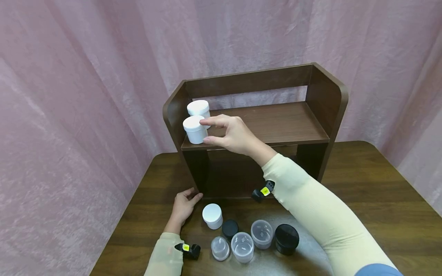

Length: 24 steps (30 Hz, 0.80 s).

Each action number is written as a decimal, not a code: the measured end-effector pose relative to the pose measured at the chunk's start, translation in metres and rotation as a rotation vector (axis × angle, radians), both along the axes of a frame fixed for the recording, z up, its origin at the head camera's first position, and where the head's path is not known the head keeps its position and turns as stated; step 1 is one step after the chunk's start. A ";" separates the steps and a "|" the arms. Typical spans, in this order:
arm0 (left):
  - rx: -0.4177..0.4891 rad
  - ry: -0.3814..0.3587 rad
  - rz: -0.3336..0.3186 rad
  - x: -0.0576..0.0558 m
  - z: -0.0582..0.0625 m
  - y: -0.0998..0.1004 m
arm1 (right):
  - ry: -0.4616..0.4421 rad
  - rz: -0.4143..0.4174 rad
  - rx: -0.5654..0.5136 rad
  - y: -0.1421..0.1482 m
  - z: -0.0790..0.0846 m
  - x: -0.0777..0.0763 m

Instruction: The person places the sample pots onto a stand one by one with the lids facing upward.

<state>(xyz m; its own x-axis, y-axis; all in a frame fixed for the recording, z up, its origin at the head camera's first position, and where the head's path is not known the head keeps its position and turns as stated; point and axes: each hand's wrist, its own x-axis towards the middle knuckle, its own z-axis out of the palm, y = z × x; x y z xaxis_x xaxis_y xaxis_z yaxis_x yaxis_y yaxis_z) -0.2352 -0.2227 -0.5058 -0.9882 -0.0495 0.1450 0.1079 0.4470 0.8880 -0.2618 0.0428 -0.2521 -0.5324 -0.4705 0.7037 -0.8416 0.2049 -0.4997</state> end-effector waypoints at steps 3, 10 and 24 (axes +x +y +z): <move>0.003 0.008 -0.002 0.000 0.002 0.000 | 0.131 -0.002 0.027 0.016 -0.006 0.012; 0.006 -0.001 0.008 0.003 0.001 -0.001 | 0.212 0.011 0.026 0.064 -0.028 0.044; 0.010 0.003 -0.026 0.002 0.003 0.005 | 0.109 -0.064 0.153 0.159 -0.098 0.094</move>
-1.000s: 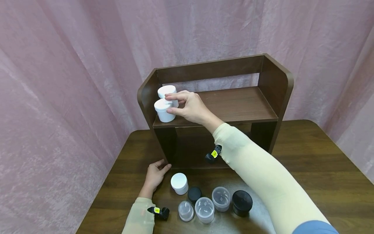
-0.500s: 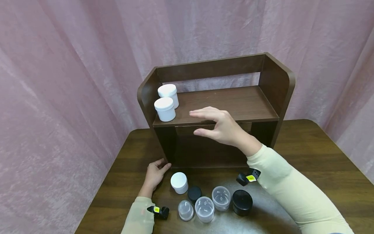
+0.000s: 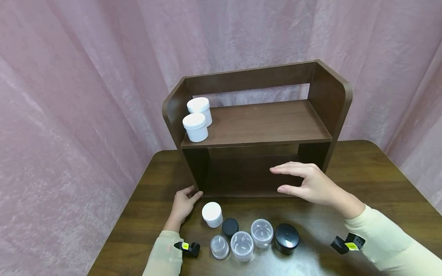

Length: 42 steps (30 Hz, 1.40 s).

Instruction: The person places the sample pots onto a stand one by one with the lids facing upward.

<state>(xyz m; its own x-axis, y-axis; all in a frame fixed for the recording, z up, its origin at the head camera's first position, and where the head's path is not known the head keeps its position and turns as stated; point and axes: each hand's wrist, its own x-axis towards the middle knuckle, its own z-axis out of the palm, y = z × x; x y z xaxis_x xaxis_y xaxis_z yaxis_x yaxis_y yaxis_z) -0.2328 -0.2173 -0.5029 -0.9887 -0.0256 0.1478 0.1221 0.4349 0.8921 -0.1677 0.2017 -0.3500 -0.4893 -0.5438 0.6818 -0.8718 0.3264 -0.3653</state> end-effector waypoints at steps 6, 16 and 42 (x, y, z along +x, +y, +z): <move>0.007 0.018 0.001 -0.001 0.001 -0.001 | 0.017 -0.004 0.003 0.015 -0.021 0.010; 0.001 -0.002 0.004 -0.002 0.002 -0.004 | -0.127 -0.031 0.176 0.026 -0.050 0.023; -0.004 -0.030 -0.001 -0.001 -0.001 0.000 | -0.232 0.164 0.278 0.014 -0.101 0.049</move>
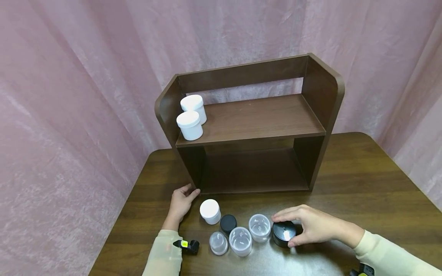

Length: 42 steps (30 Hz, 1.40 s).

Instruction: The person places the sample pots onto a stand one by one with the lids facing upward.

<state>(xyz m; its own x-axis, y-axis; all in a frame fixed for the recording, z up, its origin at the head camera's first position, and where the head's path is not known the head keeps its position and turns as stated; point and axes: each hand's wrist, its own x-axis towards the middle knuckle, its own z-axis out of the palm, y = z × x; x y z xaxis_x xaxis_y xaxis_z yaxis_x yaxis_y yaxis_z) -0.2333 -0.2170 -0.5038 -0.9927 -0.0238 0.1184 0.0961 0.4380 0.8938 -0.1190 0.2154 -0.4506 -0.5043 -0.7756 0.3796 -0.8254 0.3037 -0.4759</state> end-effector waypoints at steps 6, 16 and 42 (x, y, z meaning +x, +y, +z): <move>-0.006 0.000 -0.012 -0.001 0.001 -0.001 | -0.001 -0.066 0.004 0.003 0.001 -0.002; -0.015 0.019 -0.002 0.000 -0.003 -0.001 | 0.083 -0.151 -0.022 0.007 -0.005 -0.007; -0.039 0.027 0.003 -0.002 -0.002 -0.001 | 0.245 -0.201 -0.112 0.006 -0.015 -0.016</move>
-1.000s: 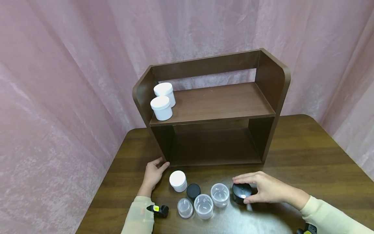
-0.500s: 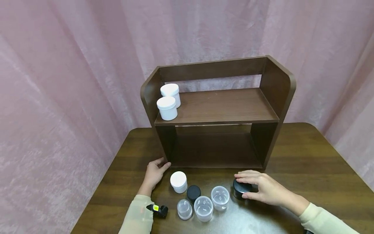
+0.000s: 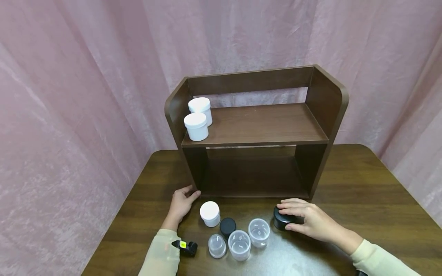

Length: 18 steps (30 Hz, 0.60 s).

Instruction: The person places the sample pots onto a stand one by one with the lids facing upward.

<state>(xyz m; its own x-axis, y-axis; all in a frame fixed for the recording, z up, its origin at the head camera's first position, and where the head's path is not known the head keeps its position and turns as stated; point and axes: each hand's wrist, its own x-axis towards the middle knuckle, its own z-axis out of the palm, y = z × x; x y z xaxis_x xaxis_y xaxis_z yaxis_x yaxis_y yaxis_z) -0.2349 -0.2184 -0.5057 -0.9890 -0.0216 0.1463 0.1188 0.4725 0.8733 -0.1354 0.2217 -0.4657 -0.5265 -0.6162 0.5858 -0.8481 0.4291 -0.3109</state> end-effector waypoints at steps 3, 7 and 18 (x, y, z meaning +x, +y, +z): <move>-0.004 0.000 0.000 0.000 0.000 0.000 | 0.009 0.014 0.007 0.002 0.000 -0.002; -0.019 -0.010 -0.002 0.000 0.001 0.000 | 0.014 0.020 0.011 0.003 0.001 -0.003; -0.015 -0.009 0.011 0.000 0.001 0.001 | 0.049 0.032 -0.022 -0.004 0.002 -0.007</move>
<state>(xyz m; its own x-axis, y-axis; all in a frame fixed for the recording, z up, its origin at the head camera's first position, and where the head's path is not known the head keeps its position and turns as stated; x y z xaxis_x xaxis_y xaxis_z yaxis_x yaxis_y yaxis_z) -0.2345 -0.2173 -0.5043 -0.9900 -0.0302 0.1380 0.1060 0.4869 0.8670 -0.1426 0.2173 -0.4634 -0.4770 -0.6191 0.6238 -0.8757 0.3948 -0.2779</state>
